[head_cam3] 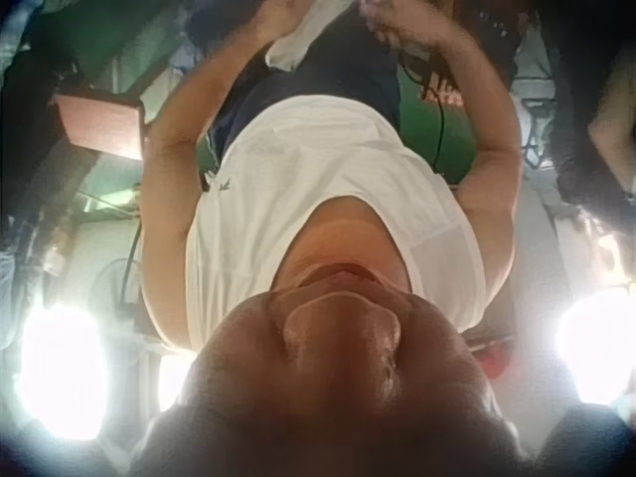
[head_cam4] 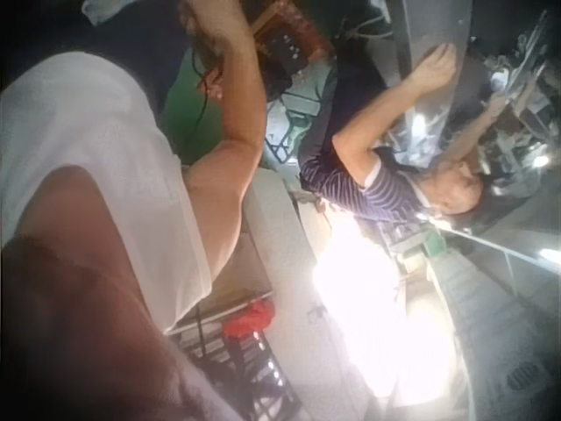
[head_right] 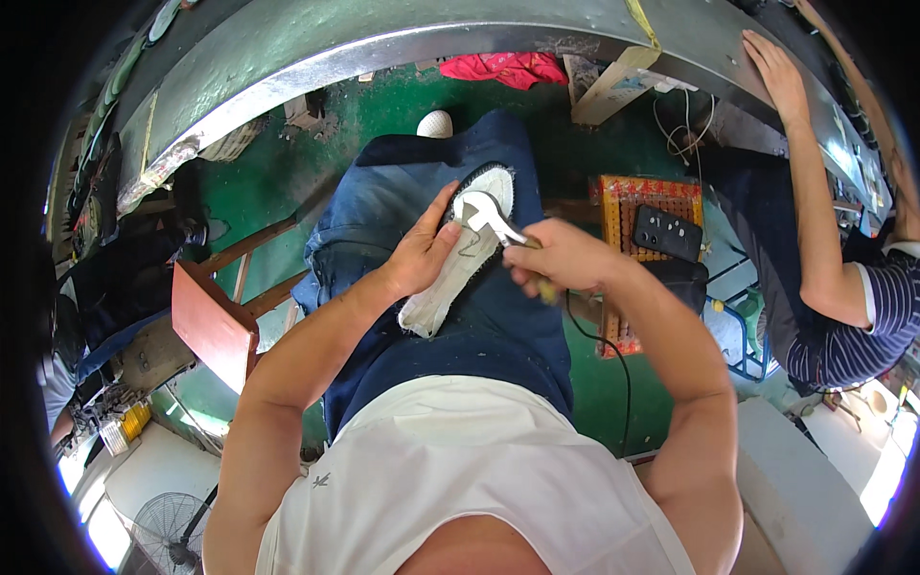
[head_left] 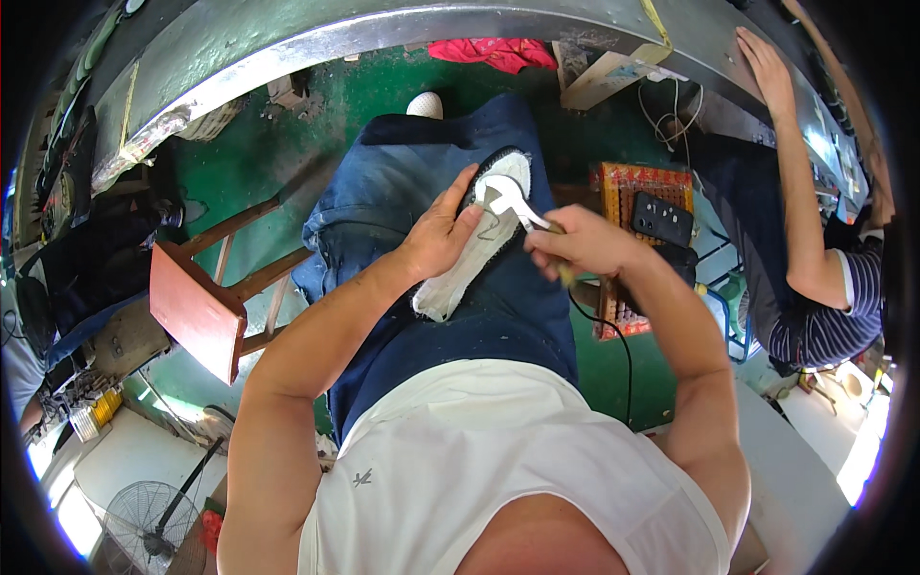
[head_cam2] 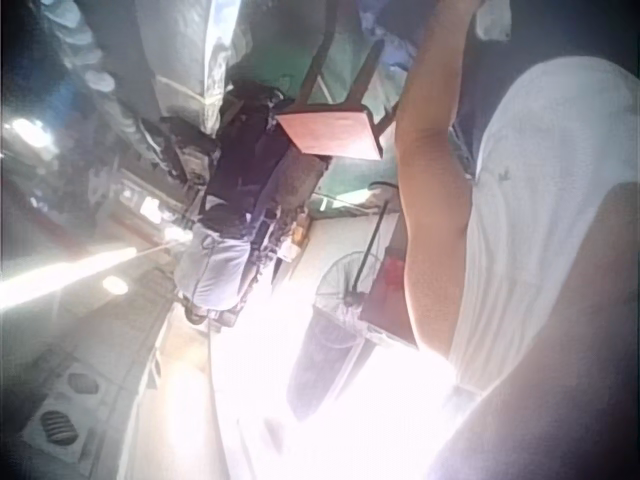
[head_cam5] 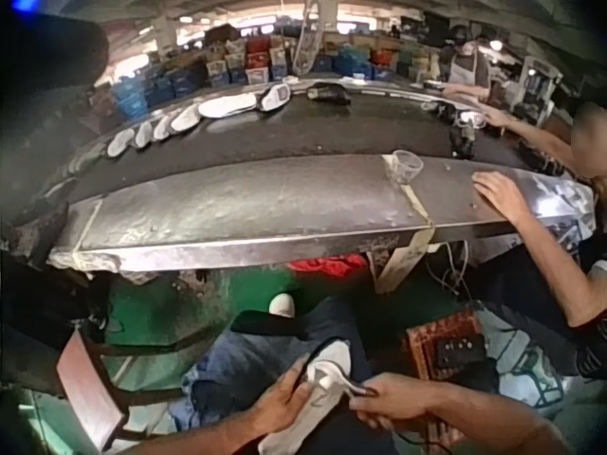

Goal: Using lasting pincers to pull and secure the shoe upper around the last during shoe assembly.

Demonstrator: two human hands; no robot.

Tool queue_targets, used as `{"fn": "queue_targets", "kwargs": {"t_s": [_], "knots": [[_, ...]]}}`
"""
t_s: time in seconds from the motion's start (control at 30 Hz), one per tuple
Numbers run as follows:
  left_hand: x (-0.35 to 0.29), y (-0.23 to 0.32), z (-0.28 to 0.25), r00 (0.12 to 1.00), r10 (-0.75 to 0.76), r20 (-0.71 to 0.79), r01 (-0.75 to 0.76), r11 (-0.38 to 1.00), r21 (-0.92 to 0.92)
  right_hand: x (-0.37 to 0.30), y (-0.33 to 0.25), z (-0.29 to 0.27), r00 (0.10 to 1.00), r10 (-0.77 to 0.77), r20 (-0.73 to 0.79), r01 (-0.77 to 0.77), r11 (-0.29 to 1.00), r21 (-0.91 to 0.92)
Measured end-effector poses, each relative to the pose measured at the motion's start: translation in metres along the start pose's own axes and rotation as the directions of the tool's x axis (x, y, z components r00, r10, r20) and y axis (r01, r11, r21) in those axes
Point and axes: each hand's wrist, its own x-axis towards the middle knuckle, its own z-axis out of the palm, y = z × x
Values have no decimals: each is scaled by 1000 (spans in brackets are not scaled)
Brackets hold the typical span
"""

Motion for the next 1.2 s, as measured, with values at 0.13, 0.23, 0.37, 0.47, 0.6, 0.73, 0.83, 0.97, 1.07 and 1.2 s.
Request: {"fn": "queue_targets", "kwargs": {"t_s": [0.13,0.23,0.37,0.47,0.6,0.73,0.83,0.97,1.07,1.2], "knots": [[-4,7,-2,999,40,11,-41,996,79,5,1,-18,828,-552,-98,12,191,-981],[-1,17,-8,999,52,11,-53,989,139,27,25,-26,711,-694,-115,49,212,-976],[1,26,-7,995,87,53,-98,960,264,29,47,-17,563,-812,-154,139,277,-951],[-4,29,-6,987,90,135,-133,923,360,9,58,-2,633,-741,-224,8,295,-955],[-2,33,4,968,172,185,-249,772,585,-5,54,5,765,-576,-287,-153,271,-950],[19,46,17,991,-18,-133,29,996,83,-9,66,5,746,-585,-317,-174,289,-942],[25,45,22,950,-310,-38,301,940,-164,-10,61,0,742,-579,-338,-200,291,-936],[26,35,25,921,-389,-24,359,871,-334,-23,41,-15,884,-378,-277,-52,510,-859],[24,30,25,912,-402,-78,361,880,-309,-44,15,-3,962,-67,-263,-129,739,-661],[25,32,26,923,-378,-64,359,910,-206,-18,25,11,743,-555,-374,301,776,-554]]}}
